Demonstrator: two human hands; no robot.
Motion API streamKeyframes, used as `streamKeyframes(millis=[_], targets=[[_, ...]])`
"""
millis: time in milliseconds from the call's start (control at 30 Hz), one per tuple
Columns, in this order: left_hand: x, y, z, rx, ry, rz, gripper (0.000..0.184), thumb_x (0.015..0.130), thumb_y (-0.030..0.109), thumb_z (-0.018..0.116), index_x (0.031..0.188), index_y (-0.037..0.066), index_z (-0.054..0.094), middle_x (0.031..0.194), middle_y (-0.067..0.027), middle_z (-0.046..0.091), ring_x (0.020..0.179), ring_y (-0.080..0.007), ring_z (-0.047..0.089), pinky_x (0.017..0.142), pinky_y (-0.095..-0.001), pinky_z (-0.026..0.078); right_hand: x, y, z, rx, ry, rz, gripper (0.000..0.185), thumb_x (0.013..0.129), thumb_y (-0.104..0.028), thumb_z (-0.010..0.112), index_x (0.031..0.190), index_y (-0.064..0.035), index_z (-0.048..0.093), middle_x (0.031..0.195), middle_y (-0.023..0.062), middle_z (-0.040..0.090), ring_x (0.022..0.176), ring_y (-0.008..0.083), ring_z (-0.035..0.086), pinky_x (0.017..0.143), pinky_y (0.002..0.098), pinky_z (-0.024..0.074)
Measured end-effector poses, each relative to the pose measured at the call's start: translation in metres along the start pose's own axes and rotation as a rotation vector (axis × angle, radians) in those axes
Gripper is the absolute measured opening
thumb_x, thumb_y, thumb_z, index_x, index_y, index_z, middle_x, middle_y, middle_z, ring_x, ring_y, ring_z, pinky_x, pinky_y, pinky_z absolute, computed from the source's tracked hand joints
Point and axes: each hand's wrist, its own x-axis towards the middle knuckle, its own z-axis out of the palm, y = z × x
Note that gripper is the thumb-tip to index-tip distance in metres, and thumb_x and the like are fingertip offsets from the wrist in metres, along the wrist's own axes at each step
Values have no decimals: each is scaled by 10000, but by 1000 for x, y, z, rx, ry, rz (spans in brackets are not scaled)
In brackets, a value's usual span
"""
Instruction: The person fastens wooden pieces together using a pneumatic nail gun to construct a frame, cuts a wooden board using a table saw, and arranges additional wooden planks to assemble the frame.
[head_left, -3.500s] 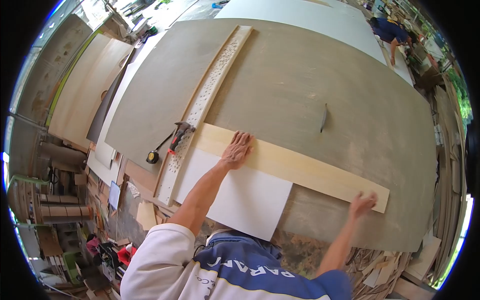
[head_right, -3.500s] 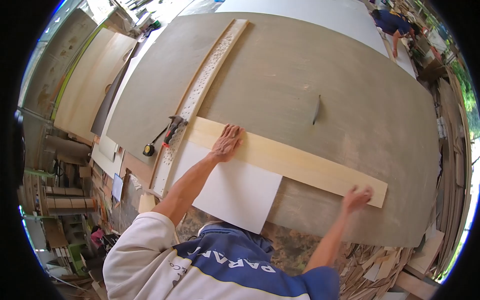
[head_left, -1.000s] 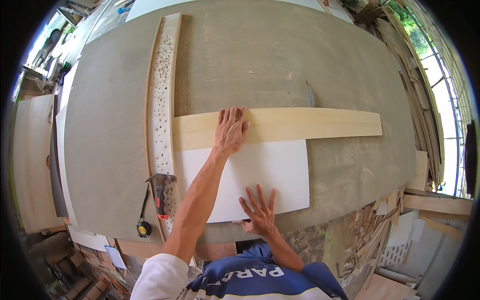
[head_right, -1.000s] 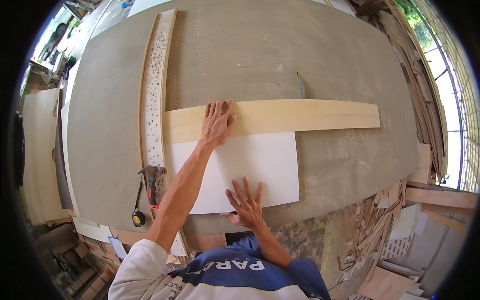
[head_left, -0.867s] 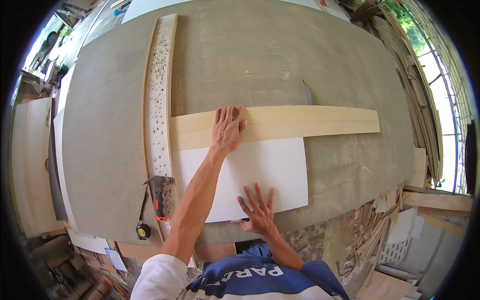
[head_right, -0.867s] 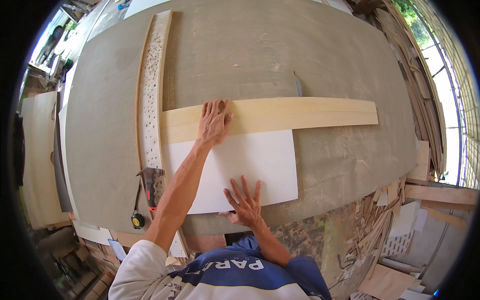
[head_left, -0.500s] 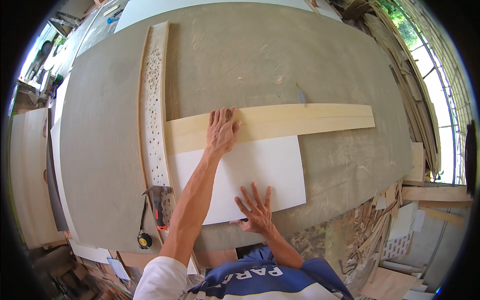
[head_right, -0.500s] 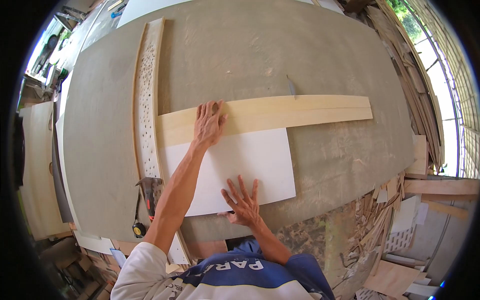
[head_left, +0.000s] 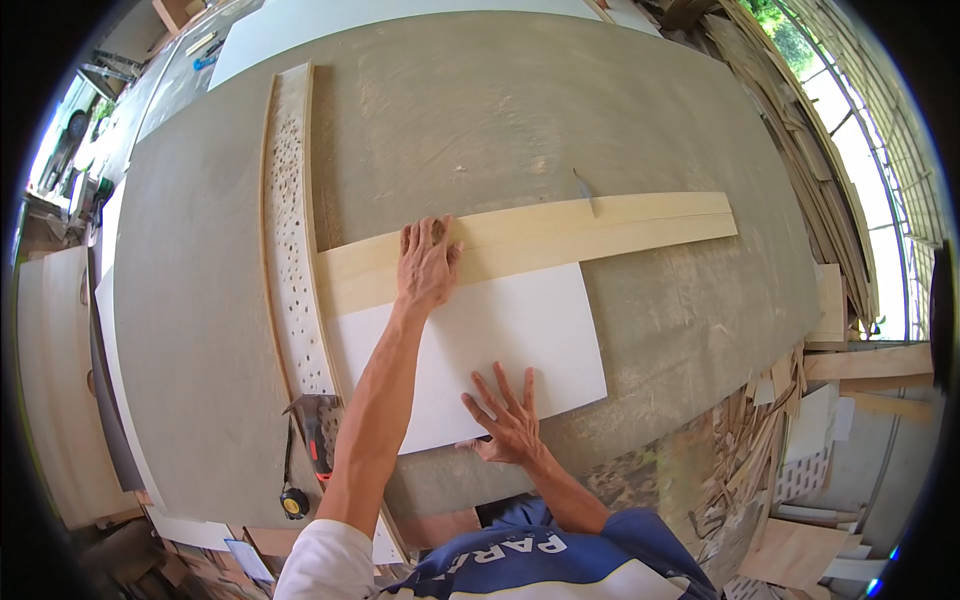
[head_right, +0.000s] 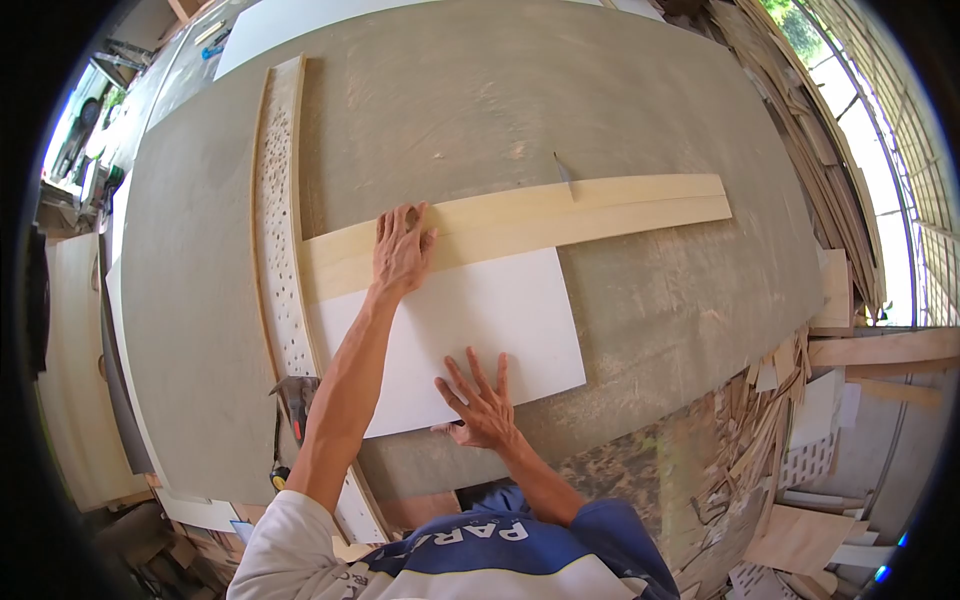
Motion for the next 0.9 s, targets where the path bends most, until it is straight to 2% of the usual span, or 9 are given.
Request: streamKeyframes(millis=[400,500,567,833,900], targets=[[9,-8,7,26,-4,1,505,1023,334,457,1413,14,482,1319,-149,464,1244,-317,410,1126,-439,283,7,6,3,38,-4,1,1046,537,-565,850,1448,-221,467,1612,60,288,1506,379,158,1126,773,49],[12,-9,5,29,-24,11,515,1028,344,447,1424,17,474,1315,-150,461,1247,-319,405,1124,-440,282,11,7,1,36,-3,-5,1061,534,-565,851,1456,-222,456,1612,61,286,1505,386,155,1119,781,54],[14,-8,3,33,-103,-47,539,1039,379,401,1459,42,427,1358,-140,440,1324,-304,371,1195,-461,205,12,8,1,33,2,-8,1063,532,-568,850,1456,-222,456,1612,60,285,1505,389,154,1116,784,57],[19,-11,4,58,-100,-26,540,1041,366,389,1462,29,426,1357,-145,435,1324,-305,364,1186,-457,212,17,10,3,41,45,-23,1056,536,-585,840,1454,-227,458,1614,56,280,1507,380,152,1118,779,61],[21,-13,5,64,-84,-8,538,1042,364,388,1458,26,431,1350,-146,437,1320,-308,364,1182,-452,217,18,11,6,43,61,-9,1088,487,-596,862,1448,-260,477,1600,43,320,1503,376,178,1132,762,39]])
